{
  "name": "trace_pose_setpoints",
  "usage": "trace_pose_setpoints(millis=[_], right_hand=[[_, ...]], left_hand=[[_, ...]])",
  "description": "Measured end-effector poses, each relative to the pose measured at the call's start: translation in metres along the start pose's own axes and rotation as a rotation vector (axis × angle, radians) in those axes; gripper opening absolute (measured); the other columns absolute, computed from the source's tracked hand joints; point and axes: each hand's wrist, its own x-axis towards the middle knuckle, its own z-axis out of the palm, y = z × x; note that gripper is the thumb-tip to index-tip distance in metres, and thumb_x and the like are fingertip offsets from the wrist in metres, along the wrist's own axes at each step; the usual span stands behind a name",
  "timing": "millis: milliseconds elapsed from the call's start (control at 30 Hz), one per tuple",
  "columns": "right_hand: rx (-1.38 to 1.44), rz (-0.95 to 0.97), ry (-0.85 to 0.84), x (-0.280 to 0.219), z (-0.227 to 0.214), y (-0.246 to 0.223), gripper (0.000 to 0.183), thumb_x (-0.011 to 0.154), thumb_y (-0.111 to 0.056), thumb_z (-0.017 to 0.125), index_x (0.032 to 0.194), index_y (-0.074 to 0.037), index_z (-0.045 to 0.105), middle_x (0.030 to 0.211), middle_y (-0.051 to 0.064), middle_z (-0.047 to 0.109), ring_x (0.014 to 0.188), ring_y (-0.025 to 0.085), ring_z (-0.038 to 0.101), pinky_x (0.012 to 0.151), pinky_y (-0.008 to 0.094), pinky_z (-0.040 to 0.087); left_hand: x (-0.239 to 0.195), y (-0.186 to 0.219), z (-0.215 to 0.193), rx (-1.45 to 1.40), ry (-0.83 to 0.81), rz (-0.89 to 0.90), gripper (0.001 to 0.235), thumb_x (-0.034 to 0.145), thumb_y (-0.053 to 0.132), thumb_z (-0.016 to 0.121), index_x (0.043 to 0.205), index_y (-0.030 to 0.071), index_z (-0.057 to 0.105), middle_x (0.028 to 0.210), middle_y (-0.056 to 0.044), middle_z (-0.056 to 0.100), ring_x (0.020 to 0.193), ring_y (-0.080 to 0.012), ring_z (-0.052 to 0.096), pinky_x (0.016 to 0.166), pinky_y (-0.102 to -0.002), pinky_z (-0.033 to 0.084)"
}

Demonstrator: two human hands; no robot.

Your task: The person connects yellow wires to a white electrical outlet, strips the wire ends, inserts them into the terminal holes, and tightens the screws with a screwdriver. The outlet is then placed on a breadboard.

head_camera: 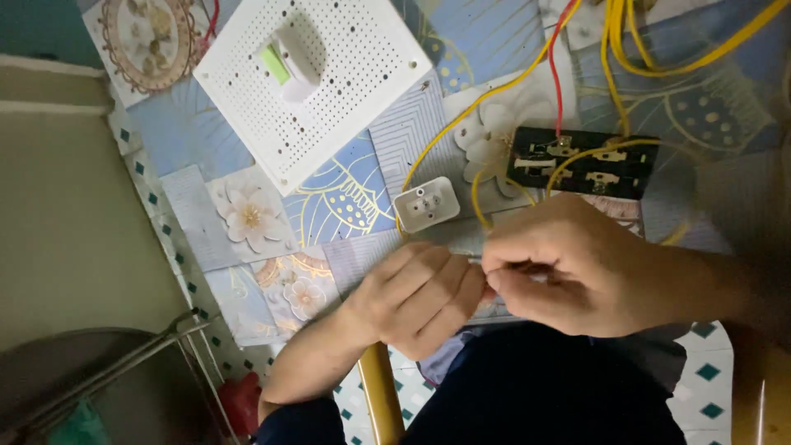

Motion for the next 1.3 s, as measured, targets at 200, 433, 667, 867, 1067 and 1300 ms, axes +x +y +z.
trace_pose_setpoints(millis=[200,433,667,867,1067,1300], right_hand=[[-0.67,-0.526,0.133,0.008,-0.028,-0.003,0.016,0.11,-0.011,0.063,0.096,-0.008,0.07,0.08,0.001,0.052,0.063,0.017,0.045,0.052,0.034,0.038],[-0.453,-0.43,0.1,-0.006,-0.002,0.002,0.022,0.107,-0.017,0.056,0.088,-0.01,0.063,0.074,0.002,0.047,0.061,0.024,0.047,0.052,0.039,0.037],[-0.363,-0.305,0.155,0.003,-0.017,-0.011,0.021,0.106,-0.01,0.05,0.093,-0.005,0.066,0.071,0.008,0.049,0.057,0.031,0.045,0.055,0.044,0.037],[-0.941,-0.63,0.09,0.002,-0.033,-0.006,0.018,0.114,-0.021,0.06,0.108,-0.013,0.076,0.09,-0.001,0.061,0.071,0.016,0.052,0.053,0.031,0.042],[-0.971,-0.7,0.135,0.003,-0.028,-0.01,0.021,0.112,-0.015,0.06,0.101,-0.009,0.077,0.089,0.002,0.067,0.075,0.016,0.059,0.053,0.03,0.044],[-0.101,-0.067,0.1,-0.002,-0.003,-0.006,0.032,0.109,-0.02,0.053,0.081,-0.009,0.063,0.07,0.006,0.051,0.06,0.024,0.048,0.059,0.039,0.036]], left_hand=[[0.014,0.013,-0.02,-0.955,0.215,-0.442,0.041,0.121,0.032,0.051,0.101,-0.001,0.068,0.093,-0.014,0.074,0.077,-0.0278,0.072,0.074,-0.038,0.058],[-0.009,0.005,0.005,-0.494,-0.053,-0.145,0.038,0.117,0.02,0.041,0.08,0.011,0.038,0.069,-0.009,0.037,0.058,-0.038,0.038,0.057,-0.052,0.027],[0.008,0.01,-0.017,-0.492,0.368,-0.193,0.021,0.117,0.016,0.063,0.107,0.001,0.073,0.096,-0.011,0.076,0.077,-0.0299,0.075,0.069,-0.043,0.063],[0.004,0.014,-0.011,-1.537,0.069,-0.674,0.046,0.121,0.042,0.054,0.095,0.006,0.069,0.09,-0.009,0.073,0.079,-0.0174,0.069,0.077,-0.031,0.059],[0.002,0.017,-0.005,-1.548,0.16,-0.773,0.02,0.111,0.023,0.076,0.098,0.008,0.073,0.09,-0.003,0.076,0.078,-0.0083,0.068,0.073,-0.025,0.054],[-0.001,-0.002,-0.002,-0.171,-0.008,-0.016,0.024,0.114,0.006,0.056,0.093,0.001,0.065,0.086,-0.014,0.064,0.075,-0.0328,0.063,0.066,-0.045,0.054]])
